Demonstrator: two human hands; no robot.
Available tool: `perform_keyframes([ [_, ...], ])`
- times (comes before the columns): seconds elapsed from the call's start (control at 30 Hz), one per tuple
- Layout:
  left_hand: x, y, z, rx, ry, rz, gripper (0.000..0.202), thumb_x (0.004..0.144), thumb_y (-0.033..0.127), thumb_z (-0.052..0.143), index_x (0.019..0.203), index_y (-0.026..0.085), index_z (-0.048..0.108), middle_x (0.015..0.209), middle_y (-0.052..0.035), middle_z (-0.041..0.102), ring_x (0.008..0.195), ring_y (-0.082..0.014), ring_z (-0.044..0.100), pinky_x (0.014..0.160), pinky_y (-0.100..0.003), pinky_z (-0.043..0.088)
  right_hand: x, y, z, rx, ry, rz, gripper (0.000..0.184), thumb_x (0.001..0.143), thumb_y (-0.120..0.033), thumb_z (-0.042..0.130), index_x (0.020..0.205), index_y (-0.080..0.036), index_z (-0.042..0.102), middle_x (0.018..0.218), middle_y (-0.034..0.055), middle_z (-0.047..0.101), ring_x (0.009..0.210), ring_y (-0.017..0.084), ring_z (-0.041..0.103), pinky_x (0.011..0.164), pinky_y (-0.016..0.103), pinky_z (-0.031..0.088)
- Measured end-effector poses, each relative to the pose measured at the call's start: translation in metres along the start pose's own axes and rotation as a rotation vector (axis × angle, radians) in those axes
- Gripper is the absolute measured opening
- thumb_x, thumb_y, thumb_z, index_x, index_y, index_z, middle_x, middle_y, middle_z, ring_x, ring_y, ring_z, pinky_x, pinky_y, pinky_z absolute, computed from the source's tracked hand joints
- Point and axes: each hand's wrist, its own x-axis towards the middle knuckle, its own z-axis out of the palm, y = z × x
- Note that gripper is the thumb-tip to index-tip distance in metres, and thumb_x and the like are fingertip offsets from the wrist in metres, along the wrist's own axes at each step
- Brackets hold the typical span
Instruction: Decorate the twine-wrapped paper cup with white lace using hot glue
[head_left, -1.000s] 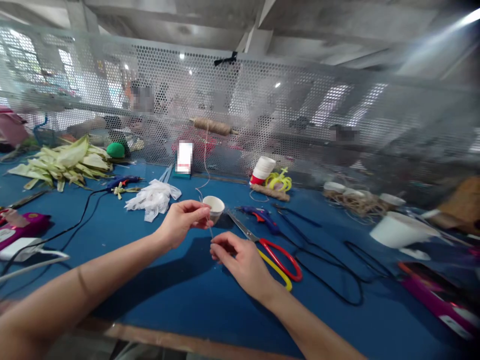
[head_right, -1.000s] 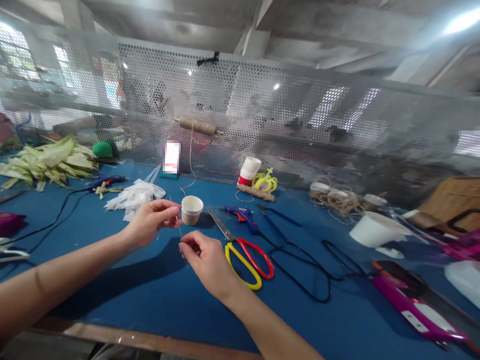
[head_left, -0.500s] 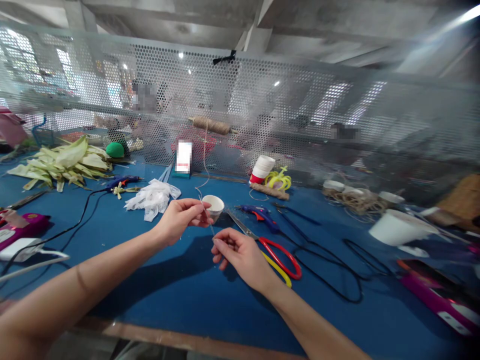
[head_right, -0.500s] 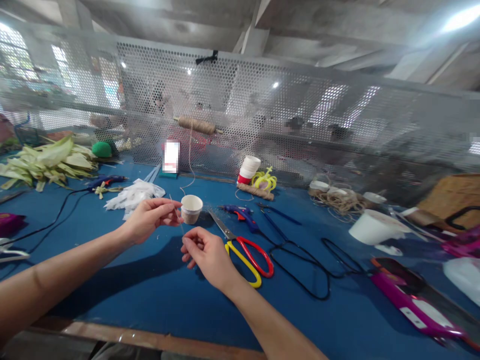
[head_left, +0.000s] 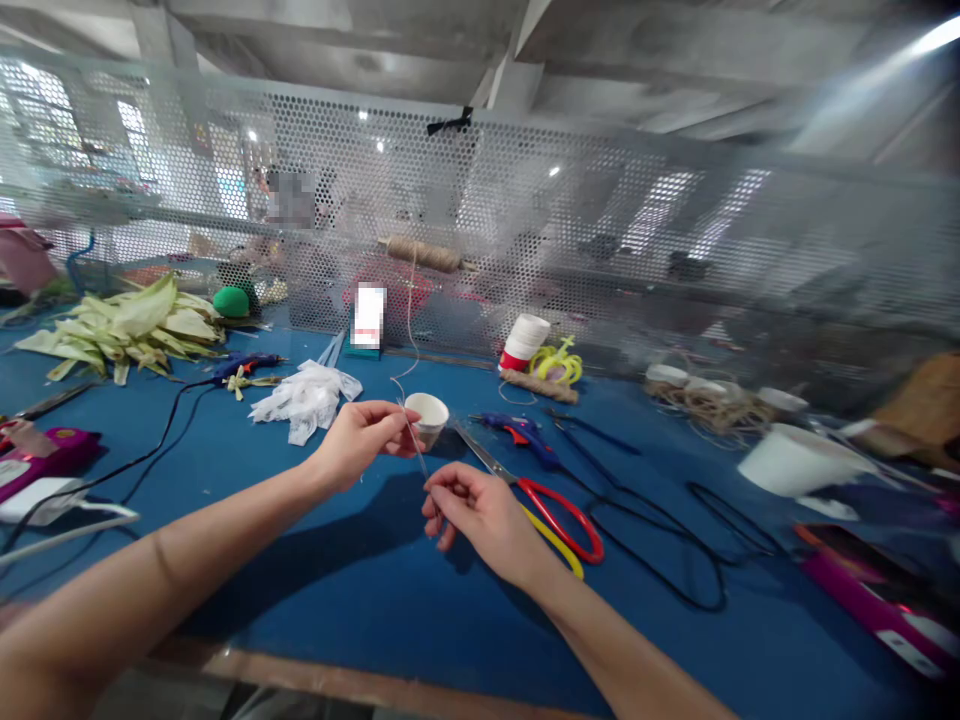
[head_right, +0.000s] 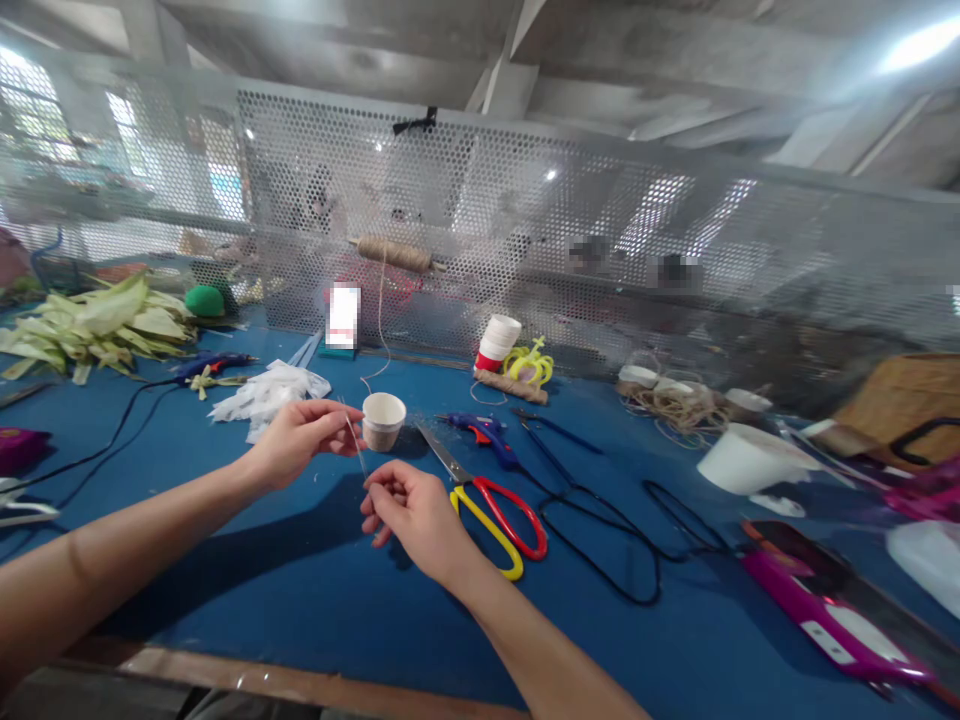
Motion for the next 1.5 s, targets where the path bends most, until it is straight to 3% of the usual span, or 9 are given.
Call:
perform_keyframes([
  [0.13,0.0009,-0.0018,-0.0006,0.019,0.002,0.022,0.016,0.072,0.024,0.057,0.075,0.010,0.064,0.058,-0.0030,0.064,0.056,-0.0119,0.061,0.059,-0.025,0.050,-0.0011,-0.0023,-0.0008,-0.001,-0.011,0.005,0.019,0.074,-0.034,0.054,0.077,-0.016,0.050,0.061,-0.0010,0.056,0.048,0.010,0.057,0.043,0.023,0.047],
  [0.37,-0.0010,-0.0019,0.0011,0.030,-0.014,0.078,0.017,0.072,0.027,0.058,0.073,0.010,0.060,0.057,0.0011,0.057,0.043,-0.0048,0.048,0.041,-0.017,0.038,-0.0005,-0.0007,-0.0027,0.049,-0.041,0.014,0.016,0.076,-0.031,0.052,0.076,-0.016,0.049,0.059,-0.0025,0.055,0.045,0.009,0.056,0.038,0.021,0.046],
  [0.67,0.0000,-0.0023,0.0016,-0.019,0.005,0.046,0.015,0.076,0.026,0.054,0.077,0.011,0.054,0.063,-0.0009,0.060,0.050,-0.0089,0.057,0.051,-0.024,0.048,-0.0013,-0.0015,-0.0005,0.073,-0.014,0.028,0.016,0.077,-0.032,0.052,0.076,-0.016,0.049,0.059,-0.0028,0.054,0.043,0.008,0.055,0.039,0.021,0.048],
  [1.03,-0.0003,-0.0034,0.0002,-0.028,-0.002,0.085,0.017,0.069,0.024,0.063,0.077,0.011,0.055,0.063,0.0000,0.060,0.054,-0.0091,0.059,0.054,-0.023,0.049,-0.0014,-0.0032,-0.0023,0.076,0.012,0.039,0.018,0.076,-0.033,0.054,0.074,-0.016,0.049,0.058,-0.0032,0.053,0.044,0.008,0.054,0.040,0.021,0.048],
  [1.23,-0.0008,-0.0035,0.0005,-0.030,-0.015,0.097,0.019,0.068,0.029,0.064,0.073,0.012,0.055,0.070,-0.0026,0.063,0.054,-0.0088,0.059,0.053,-0.023,0.049,-0.0008,-0.0011,-0.0020,0.088,-0.009,0.048,0.017,0.076,-0.033,0.054,0.075,-0.016,0.049,0.058,-0.0031,0.054,0.043,0.009,0.054,0.038,0.022,0.048],
  [1.5,-0.0018,-0.0040,0.0004,0.017,-0.009,0.129,0.013,0.072,0.024,0.061,0.074,0.012,0.055,0.065,-0.0008,0.064,0.053,-0.0074,0.058,0.052,-0.020,0.047,-0.0018,-0.0032,-0.0020,0.112,-0.036,0.069,0.017,0.075,-0.032,0.055,0.074,-0.016,0.050,0.057,-0.0031,0.054,0.042,0.009,0.054,0.038,0.021,0.046],
])
